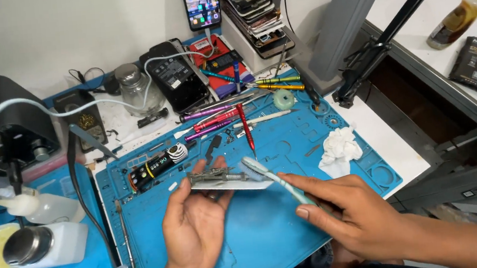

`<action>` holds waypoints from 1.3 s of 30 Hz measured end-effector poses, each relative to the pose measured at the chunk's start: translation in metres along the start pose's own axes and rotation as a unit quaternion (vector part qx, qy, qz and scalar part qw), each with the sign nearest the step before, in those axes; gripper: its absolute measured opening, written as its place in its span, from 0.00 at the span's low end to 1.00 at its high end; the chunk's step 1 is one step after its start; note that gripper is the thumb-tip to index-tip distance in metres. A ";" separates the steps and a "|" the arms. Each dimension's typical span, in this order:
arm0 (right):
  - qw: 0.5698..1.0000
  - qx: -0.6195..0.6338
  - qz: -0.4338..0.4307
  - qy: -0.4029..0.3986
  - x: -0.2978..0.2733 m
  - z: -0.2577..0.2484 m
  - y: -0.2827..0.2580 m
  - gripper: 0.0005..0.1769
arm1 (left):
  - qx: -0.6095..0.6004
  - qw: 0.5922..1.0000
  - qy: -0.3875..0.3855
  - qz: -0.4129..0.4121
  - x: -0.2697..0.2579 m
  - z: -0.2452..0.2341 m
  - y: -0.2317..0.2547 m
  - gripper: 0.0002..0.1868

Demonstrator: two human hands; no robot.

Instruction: The person cleans a small circuit board mounted on a white holder using a cotton swab. They scrub various areas of the board's surface with the swab, rotating the board to access different sides. The work is performed on a blue mat with various tools and components nearby.

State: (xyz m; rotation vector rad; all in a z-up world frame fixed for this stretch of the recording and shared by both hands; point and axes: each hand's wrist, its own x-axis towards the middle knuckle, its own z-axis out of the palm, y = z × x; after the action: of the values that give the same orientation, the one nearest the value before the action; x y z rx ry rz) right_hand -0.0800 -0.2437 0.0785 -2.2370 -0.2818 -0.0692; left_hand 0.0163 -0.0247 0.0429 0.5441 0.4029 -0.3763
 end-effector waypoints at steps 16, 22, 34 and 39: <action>0.985 0.123 -0.026 -0.116 -0.049 -0.043 -0.064 0.26 | -0.031 0.984 0.029 -0.175 -0.009 0.010 -0.014 0.37; 0.959 0.134 0.243 0.063 -0.134 -0.046 -0.046 0.38 | -0.030 0.963 -0.116 -0.240 -0.007 -0.019 -0.026 0.42; 0.871 0.001 0.355 0.341 -0.113 0.142 -0.066 0.17 | -0.059 0.920 -0.247 -0.299 -0.010 -0.037 -0.036 0.51; 0.866 -0.147 0.251 0.408 -0.078 0.142 -0.055 0.21 | 0.004 0.938 -0.137 -0.317 -0.006 -0.026 -0.030 0.46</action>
State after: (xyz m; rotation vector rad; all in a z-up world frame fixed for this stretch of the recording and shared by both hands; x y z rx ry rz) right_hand -0.1752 -0.1140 0.0193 -2.2802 0.8146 -0.7953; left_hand -0.0089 -0.0326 0.0125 0.3504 0.2973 -1.0652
